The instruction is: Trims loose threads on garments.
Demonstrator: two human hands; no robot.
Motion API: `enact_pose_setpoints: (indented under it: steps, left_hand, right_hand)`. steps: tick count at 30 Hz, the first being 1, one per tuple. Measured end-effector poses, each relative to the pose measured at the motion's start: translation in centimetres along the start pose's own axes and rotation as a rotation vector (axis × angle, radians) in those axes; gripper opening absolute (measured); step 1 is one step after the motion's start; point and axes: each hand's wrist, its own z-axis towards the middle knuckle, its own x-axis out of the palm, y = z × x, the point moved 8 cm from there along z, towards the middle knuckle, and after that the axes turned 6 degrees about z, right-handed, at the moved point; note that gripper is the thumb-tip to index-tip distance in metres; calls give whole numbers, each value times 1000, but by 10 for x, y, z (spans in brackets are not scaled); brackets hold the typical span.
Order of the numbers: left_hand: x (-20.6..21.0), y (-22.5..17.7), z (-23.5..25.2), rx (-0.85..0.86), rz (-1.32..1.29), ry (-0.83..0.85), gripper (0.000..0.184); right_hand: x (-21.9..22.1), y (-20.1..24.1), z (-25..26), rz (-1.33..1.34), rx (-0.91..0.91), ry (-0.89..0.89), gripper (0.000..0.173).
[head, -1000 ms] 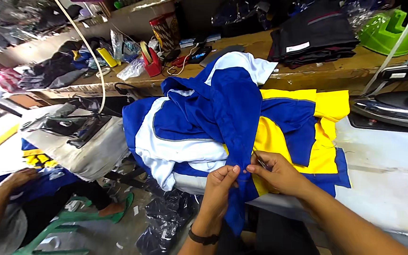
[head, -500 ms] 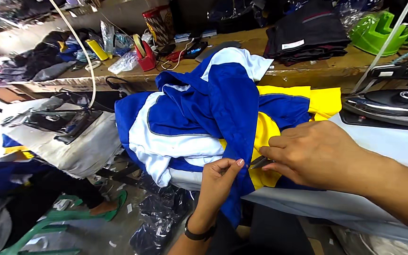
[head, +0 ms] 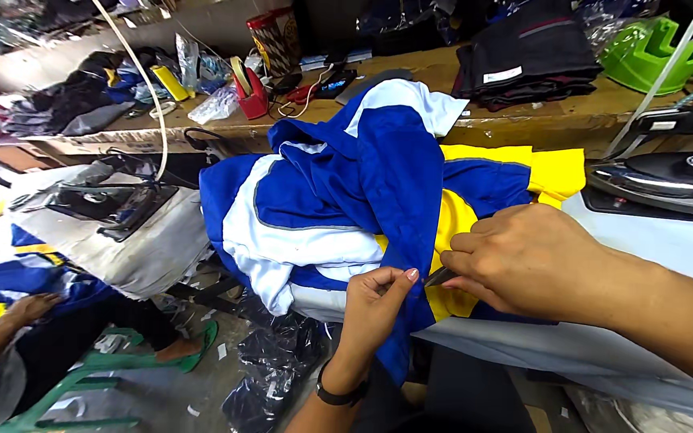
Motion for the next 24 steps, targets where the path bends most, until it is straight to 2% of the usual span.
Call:
enact_pose_setpoints:
  steps: [18,22,24]
  left_hand:
    - [4,2,-1,25,57,16,18]
    - [1,8,-2,13,7,10,17]
    - [0,13,-4,-47,-50,25,12]
  right_hand:
    - [4,4,9,45,-40,69,30]
    - [4,-2,-1,83,46,97,26]
    - [5,-12,-17,168,172,77,30]
